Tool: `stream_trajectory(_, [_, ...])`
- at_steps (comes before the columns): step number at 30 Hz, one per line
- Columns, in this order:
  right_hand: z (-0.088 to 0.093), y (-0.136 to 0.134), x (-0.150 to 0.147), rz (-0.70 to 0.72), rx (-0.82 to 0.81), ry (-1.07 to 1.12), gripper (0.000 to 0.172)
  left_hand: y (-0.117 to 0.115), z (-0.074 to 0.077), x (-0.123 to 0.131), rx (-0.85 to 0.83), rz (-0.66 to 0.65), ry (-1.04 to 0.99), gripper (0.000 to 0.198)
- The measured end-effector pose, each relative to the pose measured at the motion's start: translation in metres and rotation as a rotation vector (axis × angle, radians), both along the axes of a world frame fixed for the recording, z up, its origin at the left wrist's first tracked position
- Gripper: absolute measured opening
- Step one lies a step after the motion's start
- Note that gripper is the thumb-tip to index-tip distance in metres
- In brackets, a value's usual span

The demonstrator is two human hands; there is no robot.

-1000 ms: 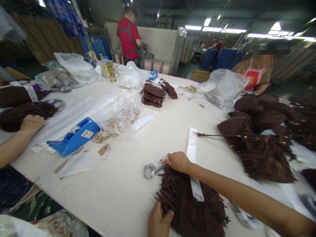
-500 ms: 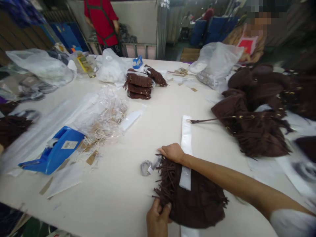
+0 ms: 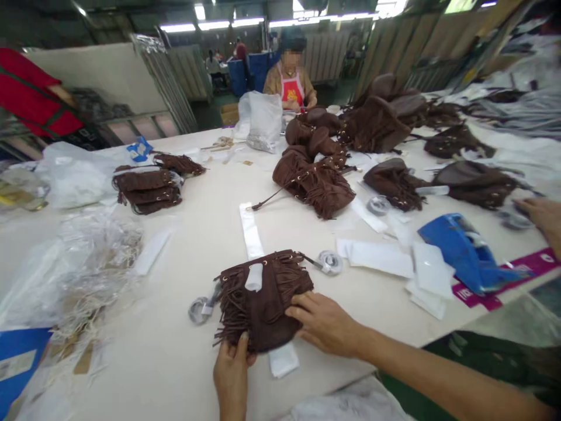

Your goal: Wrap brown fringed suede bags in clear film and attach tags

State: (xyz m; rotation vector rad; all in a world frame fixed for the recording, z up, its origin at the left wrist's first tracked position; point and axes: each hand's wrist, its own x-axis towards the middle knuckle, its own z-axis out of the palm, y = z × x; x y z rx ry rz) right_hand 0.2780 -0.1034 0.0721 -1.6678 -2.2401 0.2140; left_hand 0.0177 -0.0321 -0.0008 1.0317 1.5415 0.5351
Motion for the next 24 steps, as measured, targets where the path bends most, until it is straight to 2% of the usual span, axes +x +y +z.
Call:
stream_trajectory(2, [-0.022,-0.022,-0.008,-0.005,0.099,-0.09,0.031,0.002,0.015,-0.007,0.095,-0.214,0.282,0.05])
stream_trajectory(4, [-0.04,-0.025,-0.01,-0.026,0.201,-0.139,0.028,-0.001,0.039,-0.011,0.257,-0.416,0.665,0.048])
stream_trajectory(6, [-0.052,-0.021,-0.009,-0.028,0.282,-0.144,0.025,-0.008,0.066,-0.008,0.46,-0.536,0.973,0.044])
stream_trajectory(8, [-0.06,-0.02,-0.008,-0.02,0.335,-0.116,0.026,-0.017,0.086,0.007,0.717,-0.638,1.019,0.036])
stream_trajectory(10, [-0.064,-0.023,-0.007,-0.04,0.353,-0.026,0.029,-0.021,0.094,0.03,0.996,-0.812,0.831,0.03])
stream_trajectory(12, [-0.067,-0.03,-0.004,-0.153,0.337,0.141,0.032,-0.018,0.089,0.054,1.16,-1.024,0.612,0.034])
stream_trajectory(14, [-0.07,-0.039,0.001,-0.327,0.281,0.337,0.034,-0.01,0.074,0.072,1.191,-1.185,0.539,0.053])
stream_trajectory(16, [-0.072,-0.05,0.007,-0.458,0.178,0.481,0.03,-0.002,0.056,0.08,1.16,-1.26,0.528,0.063])
stream_trajectory(18, [-0.075,-0.058,0.01,-0.506,0.073,0.541,0.022,0.003,0.043,0.079,1.109,-1.256,0.521,0.057])
stream_trajectory(20, [-0.076,-0.063,0.007,-0.52,0.003,0.544,0.016,0.006,0.036,0.075,1.066,-1.217,0.501,0.05])
stream_trajectory(22, [-0.074,-0.061,0.0,-0.538,-0.027,0.522,0.017,0.007,0.033,0.071,1.047,-1.185,0.469,0.047])
stream_trajectory(24, [-0.071,-0.056,-0.008,-0.581,-0.042,0.469,0.025,0.008,0.033,0.07,1.045,-1.163,0.439,0.046])
